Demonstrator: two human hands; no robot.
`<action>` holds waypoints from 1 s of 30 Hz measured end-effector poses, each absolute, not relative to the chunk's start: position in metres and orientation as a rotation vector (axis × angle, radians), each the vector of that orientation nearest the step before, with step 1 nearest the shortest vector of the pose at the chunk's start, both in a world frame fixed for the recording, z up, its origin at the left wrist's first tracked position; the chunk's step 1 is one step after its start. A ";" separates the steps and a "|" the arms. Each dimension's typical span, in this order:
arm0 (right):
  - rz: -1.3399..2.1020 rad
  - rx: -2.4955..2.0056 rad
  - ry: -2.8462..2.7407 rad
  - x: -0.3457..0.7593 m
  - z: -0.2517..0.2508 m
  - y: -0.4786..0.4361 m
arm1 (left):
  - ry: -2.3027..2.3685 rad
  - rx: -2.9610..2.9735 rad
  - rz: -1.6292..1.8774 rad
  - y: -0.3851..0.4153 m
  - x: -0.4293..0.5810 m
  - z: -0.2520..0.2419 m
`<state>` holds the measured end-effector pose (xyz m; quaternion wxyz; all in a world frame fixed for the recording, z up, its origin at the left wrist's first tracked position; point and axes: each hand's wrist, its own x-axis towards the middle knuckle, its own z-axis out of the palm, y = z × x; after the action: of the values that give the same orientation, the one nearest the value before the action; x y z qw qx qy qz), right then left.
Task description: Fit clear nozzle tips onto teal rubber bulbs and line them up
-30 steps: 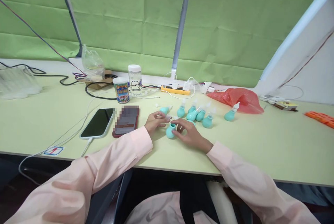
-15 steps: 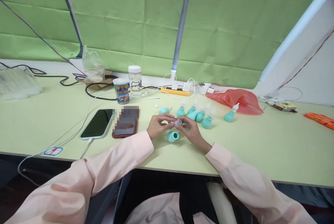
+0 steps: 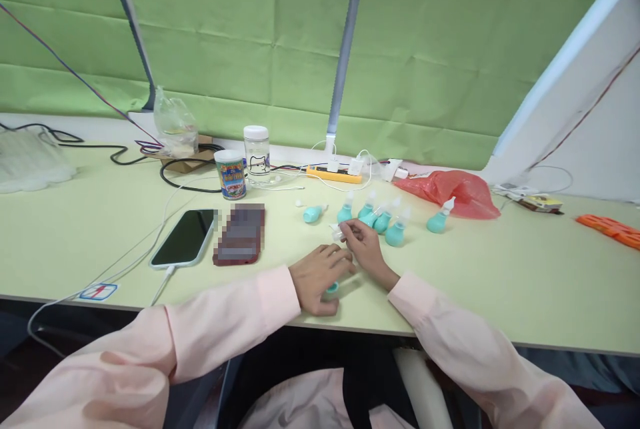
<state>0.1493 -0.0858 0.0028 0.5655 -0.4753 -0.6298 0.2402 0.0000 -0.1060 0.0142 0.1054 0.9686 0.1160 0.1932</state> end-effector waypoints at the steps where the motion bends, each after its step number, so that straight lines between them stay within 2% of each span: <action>1: 0.590 -1.102 -1.450 0.149 0.004 -0.086 | 0.399 2.855 0.540 -0.103 0.000 0.014; 5: 0.772 -1.075 -1.304 0.153 0.011 -0.085 | 0.607 2.726 0.539 -0.090 -0.005 0.013; 10: 1.037 -1.026 -1.296 0.164 0.019 -0.083 | 0.796 2.275 0.889 -0.074 -0.010 0.012; 15: 1.057 -1.036 -1.361 0.163 0.020 -0.085 | 0.908 1.878 0.947 -0.061 -0.012 0.011; 30: 0.979 -1.019 -1.478 0.152 0.012 -0.092 | 0.992 2.288 0.963 -0.066 -0.009 0.006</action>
<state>0.1522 -0.0922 0.0122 0.5212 -0.4253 -0.6169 0.4086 -0.0090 -0.0655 0.0056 0.2323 0.8325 0.3609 0.3504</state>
